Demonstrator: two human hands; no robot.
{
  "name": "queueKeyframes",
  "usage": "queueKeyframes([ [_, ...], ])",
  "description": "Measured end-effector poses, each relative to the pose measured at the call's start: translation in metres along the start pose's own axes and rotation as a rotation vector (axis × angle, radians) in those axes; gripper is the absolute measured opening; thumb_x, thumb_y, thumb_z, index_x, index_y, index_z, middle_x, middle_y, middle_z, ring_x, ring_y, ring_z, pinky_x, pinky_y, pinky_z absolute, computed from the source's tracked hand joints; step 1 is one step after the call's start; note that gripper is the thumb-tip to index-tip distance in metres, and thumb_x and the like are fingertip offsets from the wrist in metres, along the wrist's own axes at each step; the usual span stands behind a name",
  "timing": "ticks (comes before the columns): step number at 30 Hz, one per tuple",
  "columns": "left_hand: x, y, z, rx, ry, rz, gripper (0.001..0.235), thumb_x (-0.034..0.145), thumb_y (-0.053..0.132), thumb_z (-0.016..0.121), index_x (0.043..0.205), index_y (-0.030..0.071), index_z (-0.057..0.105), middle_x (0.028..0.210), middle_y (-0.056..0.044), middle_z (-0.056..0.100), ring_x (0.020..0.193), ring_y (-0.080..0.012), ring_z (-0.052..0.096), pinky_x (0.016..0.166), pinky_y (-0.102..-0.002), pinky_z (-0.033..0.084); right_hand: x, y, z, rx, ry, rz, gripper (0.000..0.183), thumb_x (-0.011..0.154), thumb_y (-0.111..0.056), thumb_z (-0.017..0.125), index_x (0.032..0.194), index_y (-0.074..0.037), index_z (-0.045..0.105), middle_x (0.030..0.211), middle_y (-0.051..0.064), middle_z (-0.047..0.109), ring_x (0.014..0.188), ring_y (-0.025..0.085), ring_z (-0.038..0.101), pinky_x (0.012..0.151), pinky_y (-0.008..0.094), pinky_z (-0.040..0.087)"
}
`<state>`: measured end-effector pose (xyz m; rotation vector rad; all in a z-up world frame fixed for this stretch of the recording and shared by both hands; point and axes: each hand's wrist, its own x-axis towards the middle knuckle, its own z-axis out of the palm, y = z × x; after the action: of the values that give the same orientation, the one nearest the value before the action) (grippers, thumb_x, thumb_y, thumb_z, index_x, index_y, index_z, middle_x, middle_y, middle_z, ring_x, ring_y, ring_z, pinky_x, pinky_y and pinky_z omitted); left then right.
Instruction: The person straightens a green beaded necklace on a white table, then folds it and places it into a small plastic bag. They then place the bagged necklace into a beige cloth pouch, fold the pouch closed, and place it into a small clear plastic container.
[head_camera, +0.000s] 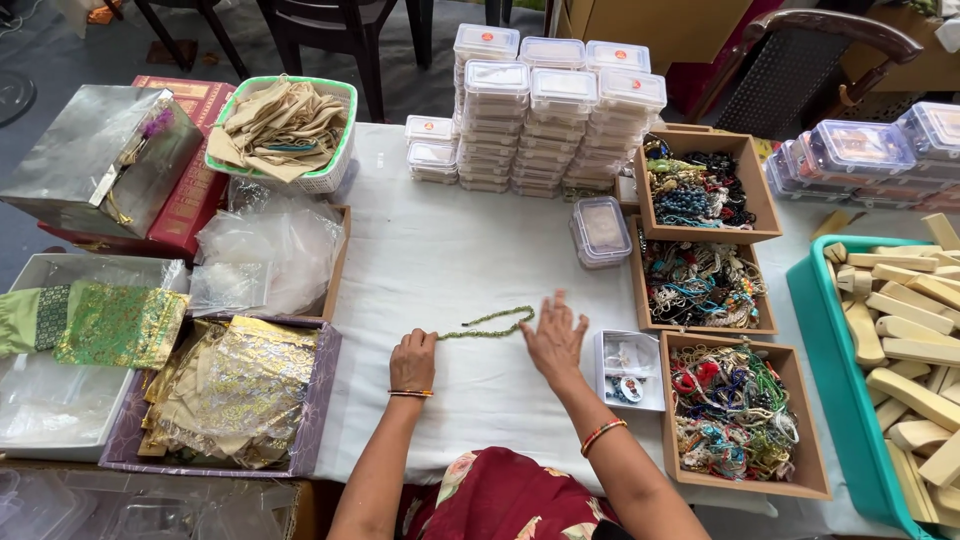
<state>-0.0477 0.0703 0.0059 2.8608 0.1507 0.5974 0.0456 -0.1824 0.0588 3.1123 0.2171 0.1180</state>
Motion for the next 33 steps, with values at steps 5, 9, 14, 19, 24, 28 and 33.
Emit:
queueKeyframes([
  [5,0.023,0.049,-0.039,-0.081,-0.039,0.089,0.015,0.089,0.007,0.067,0.101,0.01,0.074,0.099,-0.007,0.062,0.089,-0.0243,0.066,0.076,-0.037,0.056,-0.015,-0.014,0.011,0.245,0.041,-0.432,0.074,0.094,-0.052,0.062,0.152,-0.013,0.04,0.165,0.011,0.028,0.14,0.024,0.041,0.116,0.059,0.017],
  [9,0.048,0.082,-0.081,-0.351,0.074,0.175,0.018,0.087,0.002,0.066,0.101,0.008,0.074,0.104,-0.008,0.064,0.092,-0.0249,0.067,0.078,-0.038,0.056,-0.017,-0.031,-0.019,0.638,-0.208,-0.537,0.078,0.081,-0.03,0.078,0.15,-0.013,0.046,0.148,0.01,0.052,0.128,0.025,0.053,0.113,0.06,0.025],
  [14,0.057,0.071,-0.093,-0.317,0.02,0.063,0.02,0.087,0.001,0.066,0.103,0.01,0.075,0.101,-0.006,0.067,0.092,-0.0254,0.068,0.08,-0.038,0.056,0.008,-0.023,0.001,1.158,-0.399,-0.34,0.024,0.094,-0.011,0.073,0.117,-0.007,0.071,0.101,0.006,0.076,0.091,0.013,0.071,0.083,0.032,0.058],
  [19,0.051,0.048,-0.063,-0.506,-0.48,-0.207,0.021,0.088,0.01,0.073,0.107,0.013,0.079,0.097,-0.003,0.073,0.091,-0.0179,0.07,0.081,-0.033,0.056,0.018,-0.006,-0.008,1.377,-0.348,-0.228,0.017,0.091,-0.002,0.077,0.107,-0.004,0.074,0.087,0.003,0.075,0.075,0.007,0.065,0.065,0.025,0.054],
  [24,0.053,0.061,-0.065,-1.533,-0.762,-0.545,0.022,0.096,0.02,0.073,0.115,0.01,0.078,0.101,0.003,0.075,0.084,-0.0035,0.061,0.07,-0.022,0.047,0.008,-0.013,0.006,1.766,-0.307,-0.058,0.016,0.089,-0.009,0.079,0.096,-0.004,0.065,0.087,0.002,0.072,0.075,0.007,0.065,0.063,0.023,0.052],
  [28,0.063,0.077,-0.077,-1.777,-0.52,-0.717,0.023,0.097,0.021,0.071,0.117,0.011,0.077,0.109,0.005,0.076,0.08,-0.0015,0.055,0.066,-0.02,0.043,-0.013,-0.021,0.011,1.854,-0.465,0.092,0.02,0.092,-0.018,0.076,0.09,-0.01,0.058,0.079,0.002,0.067,0.07,0.011,0.068,0.058,0.025,0.052],
  [33,0.058,0.071,-0.043,-1.639,-0.199,-0.649,0.029,0.097,0.019,0.069,0.124,0.009,0.074,0.118,-0.001,0.078,0.085,0.0022,0.06,0.069,-0.017,0.045,-0.028,-0.022,0.004,1.325,-0.488,-0.283,0.014,0.093,-0.005,0.079,0.092,-0.003,0.065,0.083,0.005,0.069,0.073,0.01,0.06,0.064,0.027,0.052],
])
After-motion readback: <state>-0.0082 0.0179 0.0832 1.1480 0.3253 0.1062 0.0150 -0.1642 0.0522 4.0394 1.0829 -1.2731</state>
